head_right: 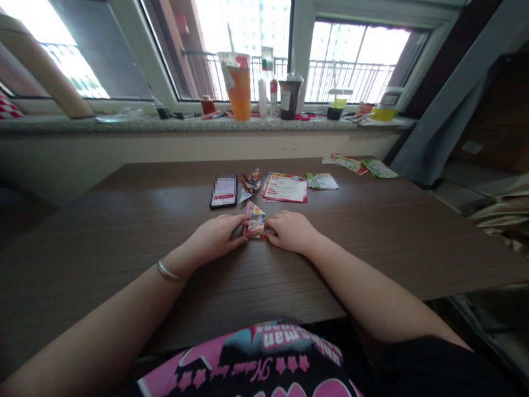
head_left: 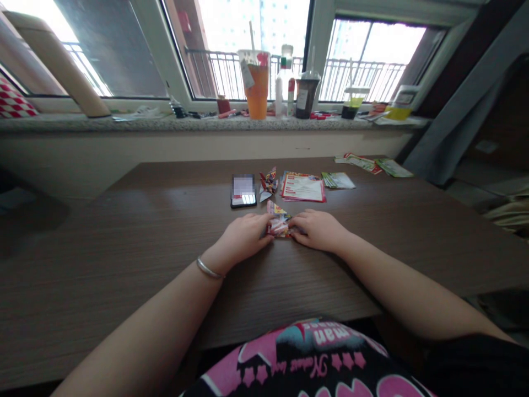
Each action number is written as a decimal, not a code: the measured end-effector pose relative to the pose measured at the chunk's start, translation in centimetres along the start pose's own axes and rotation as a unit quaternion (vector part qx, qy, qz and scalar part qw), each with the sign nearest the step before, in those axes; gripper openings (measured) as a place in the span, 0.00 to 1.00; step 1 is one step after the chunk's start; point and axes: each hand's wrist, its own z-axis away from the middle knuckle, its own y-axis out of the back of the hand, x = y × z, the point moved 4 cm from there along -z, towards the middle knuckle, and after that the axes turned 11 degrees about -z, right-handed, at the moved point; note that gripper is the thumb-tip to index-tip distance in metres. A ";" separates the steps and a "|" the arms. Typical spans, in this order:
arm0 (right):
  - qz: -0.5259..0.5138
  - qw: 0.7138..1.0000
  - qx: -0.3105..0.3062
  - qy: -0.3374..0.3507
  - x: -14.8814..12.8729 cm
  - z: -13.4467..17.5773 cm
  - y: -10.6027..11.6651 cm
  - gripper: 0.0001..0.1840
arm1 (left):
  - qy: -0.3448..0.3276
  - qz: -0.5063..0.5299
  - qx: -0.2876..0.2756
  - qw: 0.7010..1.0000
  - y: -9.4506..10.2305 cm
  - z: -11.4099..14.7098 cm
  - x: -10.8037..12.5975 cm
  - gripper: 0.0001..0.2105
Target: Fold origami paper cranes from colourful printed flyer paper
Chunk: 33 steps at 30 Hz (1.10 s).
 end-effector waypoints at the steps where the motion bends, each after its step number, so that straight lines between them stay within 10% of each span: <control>1: 0.003 1.000 0.003 -0.007 0.0 0.0 0.1 0.15 | 0.004 0.006 -0.002 1.000 0.0 0.0 0.0 0.26; 19: -0.173 0.965 0.134 -0.147 3.6 0.1 0.0 0.10 | 0.169 0.067 0.058 0.982 -1.8 0.2 -1.4 0.48; 33: -0.239 0.928 0.153 -0.241 7.9 0.1 -1.2 0.13 | 0.000 0.042 0.092 0.995 -1.9 -0.3 -0.2 0.28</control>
